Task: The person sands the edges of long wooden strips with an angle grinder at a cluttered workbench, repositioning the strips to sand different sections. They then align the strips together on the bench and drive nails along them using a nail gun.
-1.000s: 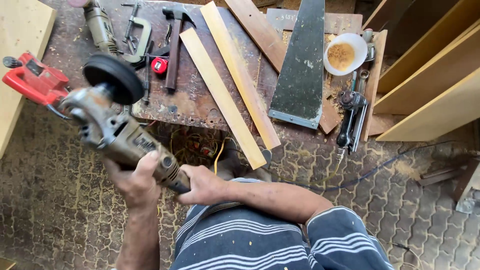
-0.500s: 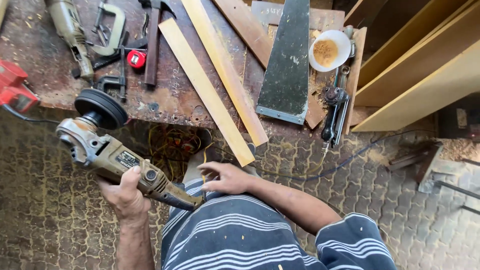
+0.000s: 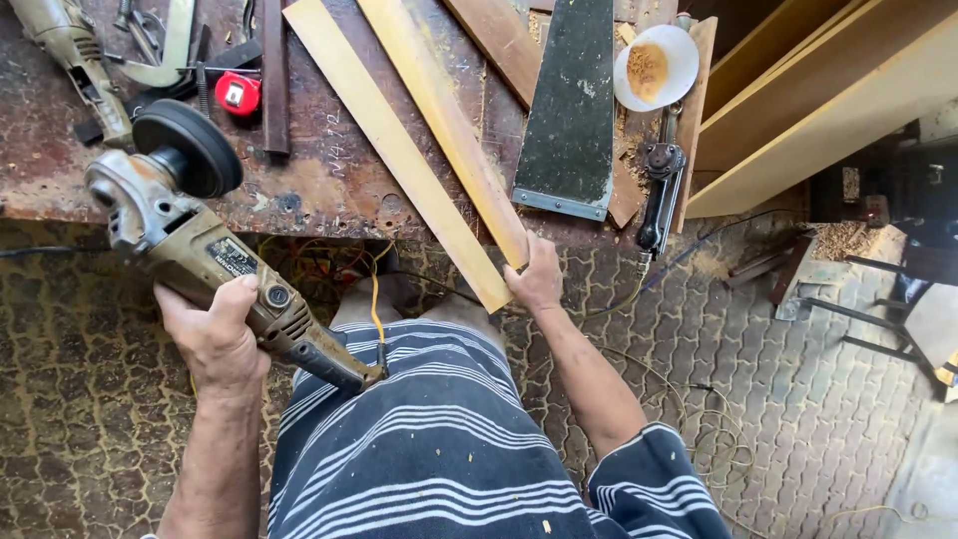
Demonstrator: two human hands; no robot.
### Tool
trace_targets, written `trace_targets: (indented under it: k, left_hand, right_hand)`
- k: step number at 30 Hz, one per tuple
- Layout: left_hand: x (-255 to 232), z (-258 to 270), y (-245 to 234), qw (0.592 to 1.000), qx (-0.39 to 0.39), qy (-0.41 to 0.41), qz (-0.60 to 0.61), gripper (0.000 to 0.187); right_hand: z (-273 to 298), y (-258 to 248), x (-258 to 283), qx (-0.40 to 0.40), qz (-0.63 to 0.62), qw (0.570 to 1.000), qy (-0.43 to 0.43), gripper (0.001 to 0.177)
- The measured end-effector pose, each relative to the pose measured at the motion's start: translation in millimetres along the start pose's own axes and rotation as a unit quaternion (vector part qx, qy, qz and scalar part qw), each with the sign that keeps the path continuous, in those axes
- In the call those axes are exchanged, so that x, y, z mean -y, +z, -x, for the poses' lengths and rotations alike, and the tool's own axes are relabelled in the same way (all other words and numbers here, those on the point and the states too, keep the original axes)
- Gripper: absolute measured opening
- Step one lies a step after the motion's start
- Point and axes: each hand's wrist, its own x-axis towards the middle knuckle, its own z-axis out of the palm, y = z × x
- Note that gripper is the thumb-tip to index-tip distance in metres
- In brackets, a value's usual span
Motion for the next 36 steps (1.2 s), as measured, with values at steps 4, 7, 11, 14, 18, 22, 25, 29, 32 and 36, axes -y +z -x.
trace_targets:
  k: [4, 7, 11, 14, 18, 22, 25, 29, 32, 36]
  left_hand:
    - [-13, -9, 4, 0.999, 0.024, -0.017, 0.031, 0.07]
    - [-5, -13, -6, 0.999, 0.028, 0.007, 0.035, 0.065]
    - [-6, -9, -5, 0.999, 0.017, 0.001, 0.03, 0.071]
    - [-1, -6, -11, 1.0, 0.006, 0.003, 0.028, 0.071]
    - [-6, 3, -11, 0.999, -0.019, 0.005, 0.036, 0.074]
    - [-7, 13, -15, 0.999, -0.026, -0.005, 0.033, 0.075]
    - [-7, 20, -17, 0.999, -0.035, 0.008, 0.026, 0.075]
    - [-7, 30, -17, 0.998, -0.055, 0.012, 0.021, 0.073]
    - [-6, 35, -17, 0.998, -0.058, 0.024, 0.02, 0.072]
    - [-19, 43, -4, 0.998, -0.032, 0.04, 0.044, 0.072]
  right_hand:
    - [14, -14, -13, 0.115, -0.283, 0.941, 0.142, 0.067]
    - [25, -24, -13, 0.216, -0.617, 0.699, 0.292, 0.053]
    - [37, -16, -26, 0.232, -0.712, 0.574, 0.333, 0.052]
    - [41, -8, -34, 0.228, -0.708, 0.572, 0.346, 0.051]
    - [41, 8, -55, 0.226, -0.675, 0.605, 0.358, 0.04]
    - [37, 11, -66, 0.238, -0.654, 0.624, 0.355, 0.033]
    - [33, 12, -68, 0.256, -0.642, 0.626, 0.362, 0.033]
    - [29, 15, -72, 0.268, -0.615, 0.645, 0.366, 0.034]
    - [26, 15, -74, 0.271, -0.604, 0.65, 0.374, 0.034]
    - [28, 22, -83, 0.284, -0.586, 0.658, 0.378, 0.032]
